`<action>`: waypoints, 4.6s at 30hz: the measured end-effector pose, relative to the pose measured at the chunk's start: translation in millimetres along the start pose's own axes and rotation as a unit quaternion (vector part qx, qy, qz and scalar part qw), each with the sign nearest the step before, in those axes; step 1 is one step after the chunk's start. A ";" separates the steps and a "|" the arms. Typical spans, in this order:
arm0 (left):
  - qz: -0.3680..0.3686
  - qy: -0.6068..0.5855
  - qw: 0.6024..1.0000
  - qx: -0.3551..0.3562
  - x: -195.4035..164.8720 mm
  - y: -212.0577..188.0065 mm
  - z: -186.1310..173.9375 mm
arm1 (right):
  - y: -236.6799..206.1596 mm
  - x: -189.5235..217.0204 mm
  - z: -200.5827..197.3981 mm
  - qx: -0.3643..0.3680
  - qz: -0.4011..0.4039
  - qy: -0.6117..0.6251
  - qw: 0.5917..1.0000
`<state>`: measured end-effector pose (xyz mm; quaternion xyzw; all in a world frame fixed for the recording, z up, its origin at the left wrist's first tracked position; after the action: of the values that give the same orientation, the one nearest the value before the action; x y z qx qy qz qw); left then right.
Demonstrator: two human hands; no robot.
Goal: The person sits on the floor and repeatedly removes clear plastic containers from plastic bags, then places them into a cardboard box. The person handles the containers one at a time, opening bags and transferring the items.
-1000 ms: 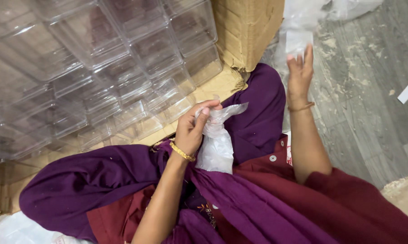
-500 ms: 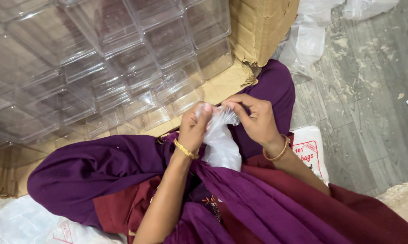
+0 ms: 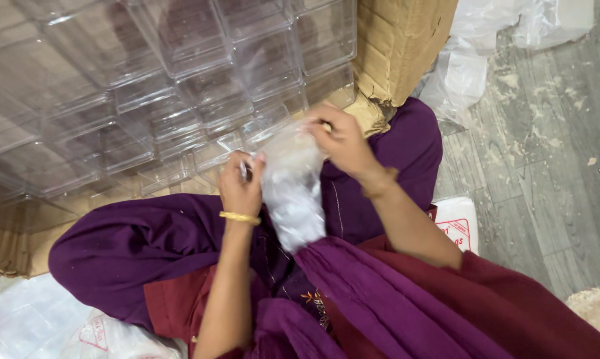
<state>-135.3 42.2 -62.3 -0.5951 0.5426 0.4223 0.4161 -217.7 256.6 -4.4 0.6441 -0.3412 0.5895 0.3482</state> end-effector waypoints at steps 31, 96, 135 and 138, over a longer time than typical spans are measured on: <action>-0.047 -0.265 0.939 0.214 -22.4 24.3 111.8 | -97.3 -34.2 -63.7 0.013 0.026 0.264 0.964; 0.082 0.280 0.929 -0.226 -45.3 -51.2 -69.4 | 18.8 9.1 105.5 0.025 -0.148 -0.315 0.937; -0.329 0.505 0.798 0.022 29.3 -21.0 -160.0 | -257.2 -150.3 -288.5 -0.707 0.108 0.029 0.699; -0.303 0.499 0.812 0.001 36.5 -17.2 -135.6 | -183.1 -161.3 -296.0 -0.594 0.029 0.156 0.789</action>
<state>-109.3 -96.8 -56.2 -0.8579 0.4680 -0.0811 0.1957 -228.1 609.2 -155.2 0.1994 -0.5837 0.3724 0.6935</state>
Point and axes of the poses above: each hand's wrist, its own y-axis towards the middle knuckle, its own z-axis out of the palm, x = y × z, the point moved 8 cm from there along y, towards the middle knuckle, and after that the axes turned 13 degrees about x, right-handed, at the moved point
